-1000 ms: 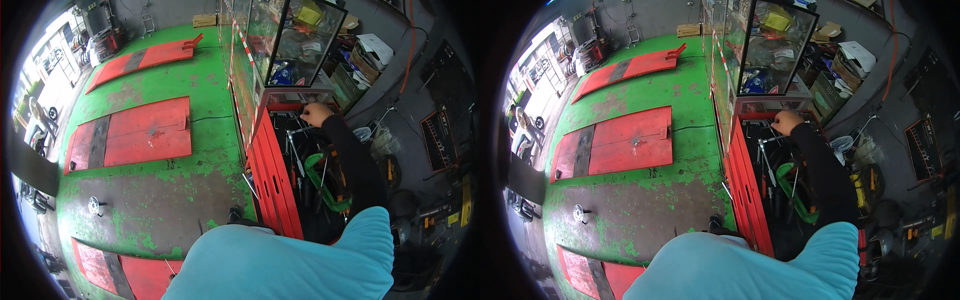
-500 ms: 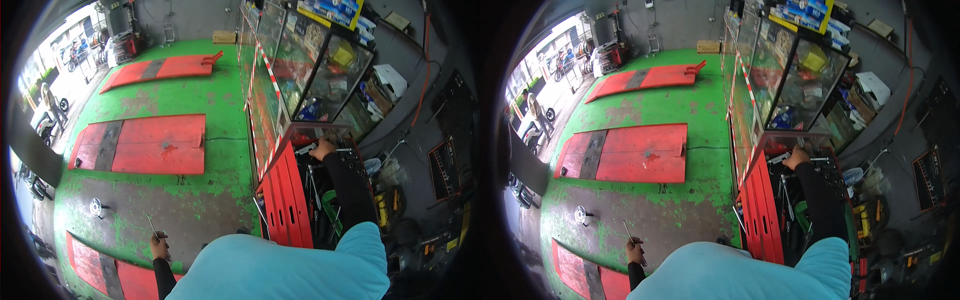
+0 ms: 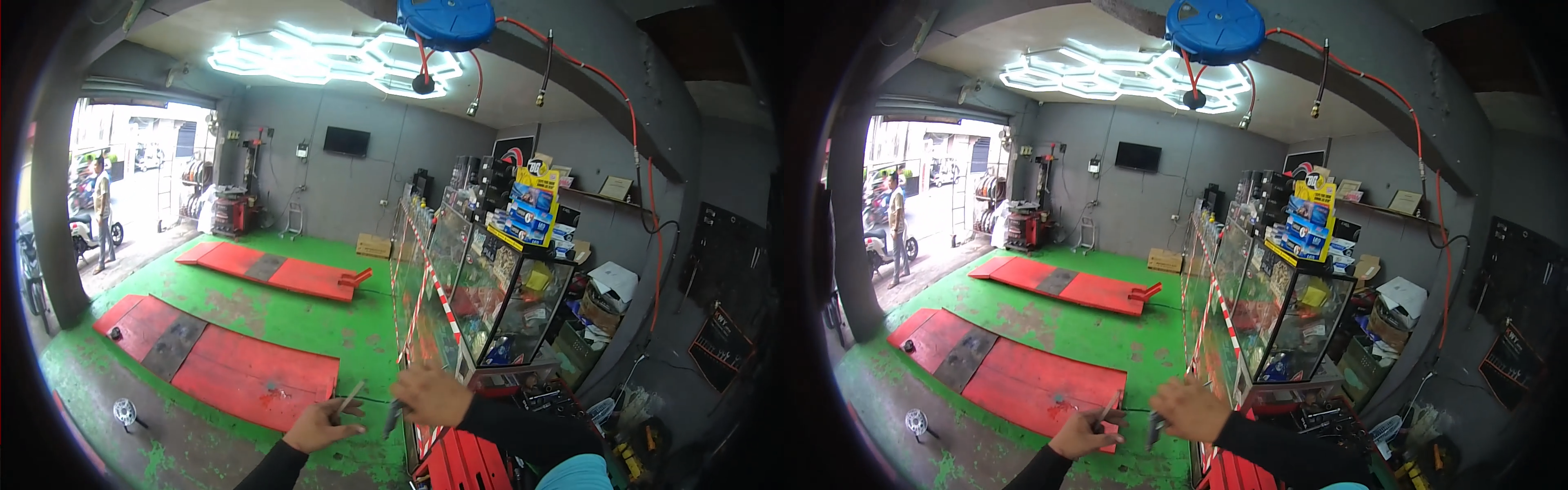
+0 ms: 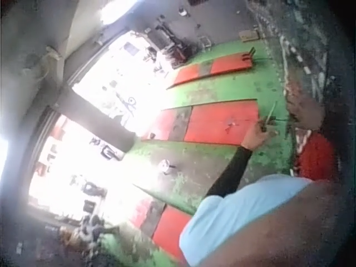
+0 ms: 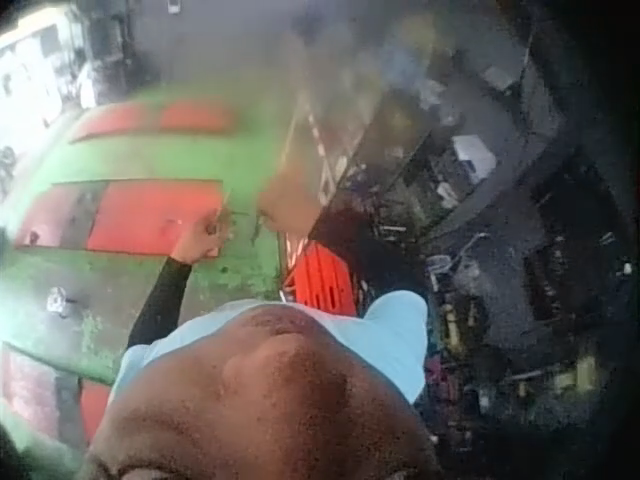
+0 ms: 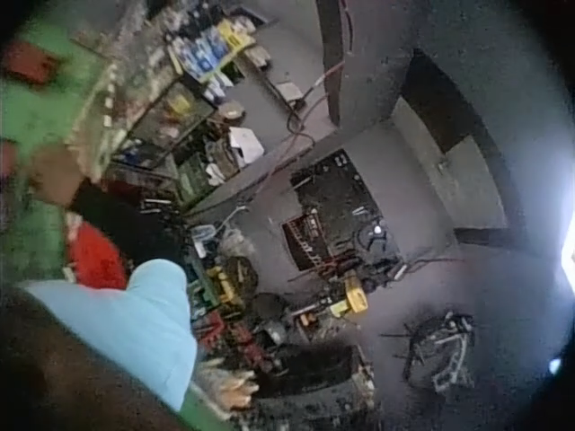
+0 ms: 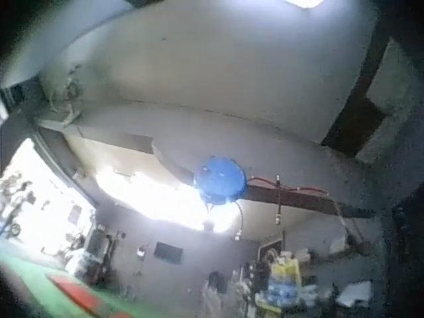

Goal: Cleaning a component with a rag and checking motorcycle handlebar controls in a repair shop.

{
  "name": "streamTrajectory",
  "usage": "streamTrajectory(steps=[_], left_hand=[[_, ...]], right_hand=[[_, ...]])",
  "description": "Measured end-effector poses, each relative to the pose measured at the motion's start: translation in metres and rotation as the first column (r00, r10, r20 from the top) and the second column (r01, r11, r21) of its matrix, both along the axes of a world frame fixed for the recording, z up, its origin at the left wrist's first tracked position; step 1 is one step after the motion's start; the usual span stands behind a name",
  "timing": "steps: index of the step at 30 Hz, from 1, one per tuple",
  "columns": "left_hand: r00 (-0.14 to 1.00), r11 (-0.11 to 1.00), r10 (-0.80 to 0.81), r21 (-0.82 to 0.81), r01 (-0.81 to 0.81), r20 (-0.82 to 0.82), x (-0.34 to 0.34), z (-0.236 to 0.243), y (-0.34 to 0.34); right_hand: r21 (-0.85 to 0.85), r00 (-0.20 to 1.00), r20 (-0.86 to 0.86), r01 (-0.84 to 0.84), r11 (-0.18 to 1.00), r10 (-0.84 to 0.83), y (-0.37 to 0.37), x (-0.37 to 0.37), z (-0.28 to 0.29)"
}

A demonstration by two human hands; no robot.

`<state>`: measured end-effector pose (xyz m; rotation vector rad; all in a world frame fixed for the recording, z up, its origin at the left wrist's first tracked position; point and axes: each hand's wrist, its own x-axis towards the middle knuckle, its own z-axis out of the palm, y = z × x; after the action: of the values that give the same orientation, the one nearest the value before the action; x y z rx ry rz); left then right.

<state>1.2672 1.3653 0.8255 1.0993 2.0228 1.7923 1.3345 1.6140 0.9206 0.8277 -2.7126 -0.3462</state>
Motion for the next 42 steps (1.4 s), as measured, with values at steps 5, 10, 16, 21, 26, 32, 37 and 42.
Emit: streamTrajectory(steps=[5,10,16,21,26,32,37,42], left_hand=[[0.998,0.994,-0.020,-0.103,0.025,0.053,-0.013,0.000,-0.002],[0.990,0.993,0.034,0.108,-0.049,0.140,-0.033,-0.023,-0.019],[0.948,0.955,0.117,0.228,-0.188,0.295,-0.070,-0.029,-0.018],[0.933,0.900,0.183,0.329,-0.286,0.309,-0.122,-0.047,0.014],[0.831,0.780,0.435,0.314,-0.540,0.348,-0.131,-0.046,0.038],[0.570,0.469,0.737,0.332,-0.818,0.363,-0.120,-0.112,0.027],[0.284,0.232,0.857,0.169,-0.958,0.429,-0.075,-0.134,0.012],[0.120,0.047,0.833,0.148,-0.988,0.540,-0.042,-0.105,0.043]], right_hand=[[0.083,0.992,0.020,-0.129,0.988,0.128,-0.044,-0.022,0.023],[-0.167,0.993,-0.070,-0.106,0.980,0.096,-0.002,-0.054,0.106],[-0.378,0.712,-0.632,0.061,0.924,-0.306,0.113,-0.128,0.277],[-0.655,0.520,-0.619,0.070,0.752,-0.588,0.198,-0.221,0.373],[-0.914,0.808,-0.286,-0.068,0.401,-0.515,0.206,-0.292,0.409],[-0.791,0.795,-0.605,-0.593,0.152,-0.048,0.239,-0.361,0.482],[-0.555,0.578,-0.814,-0.805,-0.210,-0.059,0.225,-0.376,0.532],[-0.416,0.501,-0.863,-0.777,-0.473,-0.063,0.231,-0.392,0.567]])
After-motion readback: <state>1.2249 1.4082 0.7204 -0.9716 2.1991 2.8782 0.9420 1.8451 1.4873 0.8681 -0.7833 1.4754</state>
